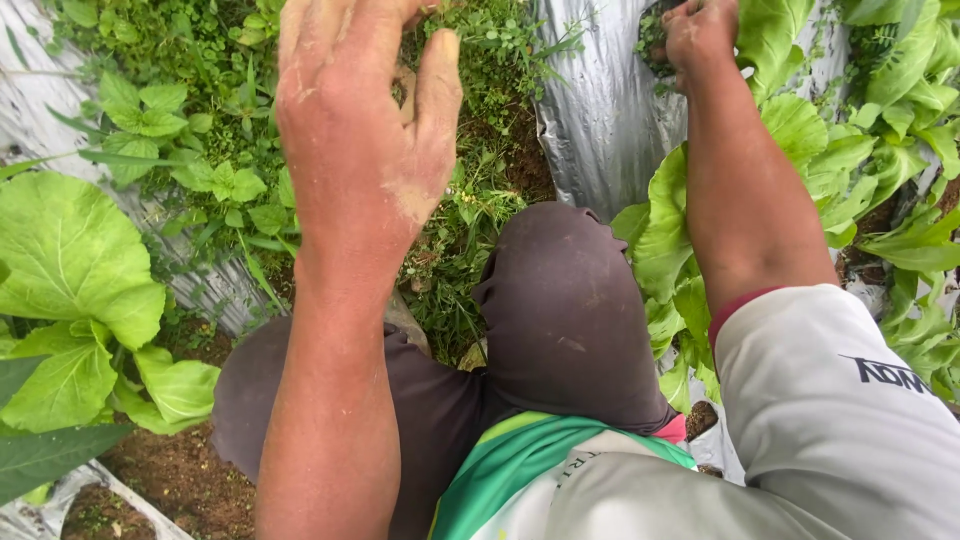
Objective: The person kneels in a garden and removes weeds by hand from around the base of leafy green vegetable plants. They pull the weeds from the soil and plastic mulch, gathering them in their hand before discarding them to the side.
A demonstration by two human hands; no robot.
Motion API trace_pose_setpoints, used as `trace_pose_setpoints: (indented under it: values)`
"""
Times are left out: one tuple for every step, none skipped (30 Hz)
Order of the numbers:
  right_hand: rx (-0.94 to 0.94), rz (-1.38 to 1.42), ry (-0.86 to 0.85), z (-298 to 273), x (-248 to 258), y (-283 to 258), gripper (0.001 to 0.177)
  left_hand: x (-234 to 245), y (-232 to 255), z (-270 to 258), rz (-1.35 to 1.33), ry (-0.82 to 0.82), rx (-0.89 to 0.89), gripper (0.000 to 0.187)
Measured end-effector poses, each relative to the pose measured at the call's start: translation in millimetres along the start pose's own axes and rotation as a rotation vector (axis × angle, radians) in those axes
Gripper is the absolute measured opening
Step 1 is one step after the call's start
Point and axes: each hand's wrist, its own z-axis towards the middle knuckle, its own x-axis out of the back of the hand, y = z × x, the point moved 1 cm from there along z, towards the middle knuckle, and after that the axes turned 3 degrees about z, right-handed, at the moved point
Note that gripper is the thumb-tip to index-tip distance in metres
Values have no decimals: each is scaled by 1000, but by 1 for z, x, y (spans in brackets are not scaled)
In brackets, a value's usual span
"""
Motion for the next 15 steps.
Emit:
trace_pose_setpoints:
  values:
    - [85,-667,-106,-61,-11,-32,35,0,-2,2,-7,-2,-1,17]
    - [83,-670,-107,-73,-11,-42,35,-1,-1,4,-8,-3,2,17]
    - [69,-727,-121,-86,-11,-51,32,-2,0,5,6,6,-9,15]
    - [39,-784,-130,-103,-6,-53,33,-3,1,4,17,0,-20,15]
    - [23,-788,-127,-92,-6,-35,33,-3,2,0,12,-15,-17,15]
    - [35,-732,-163,-76,-11,-26,19,-5,3,1,8,-28,0,17]
    - [48,-675,-198,-60,-16,-18,24,-7,4,2,3,-42,16,19]
    - [51,-678,-204,-34,-19,-1,24,-8,2,2,6,-38,21,19]
    - [96,-685,-179,-9,-22,15,36,-10,1,2,9,-28,22,20]
    - [141,-687,-147,15,-23,30,52,-11,0,2,6,-20,18,20]
    - [144,-687,-145,26,-15,40,52,-8,1,2,4,-17,16,20]
    - [393,-731,-202,38,-16,44,24,-6,3,4,-17,-8,4,18]
    - [643,-767,-260,51,-17,49,25,-3,5,6,-39,1,-9,16]
    - [638,-768,-251,77,-8,66,25,-2,3,5,-45,-5,-13,16]
    - [713,-738,-278,102,1,83,21,-2,1,5,-34,-9,-7,17]
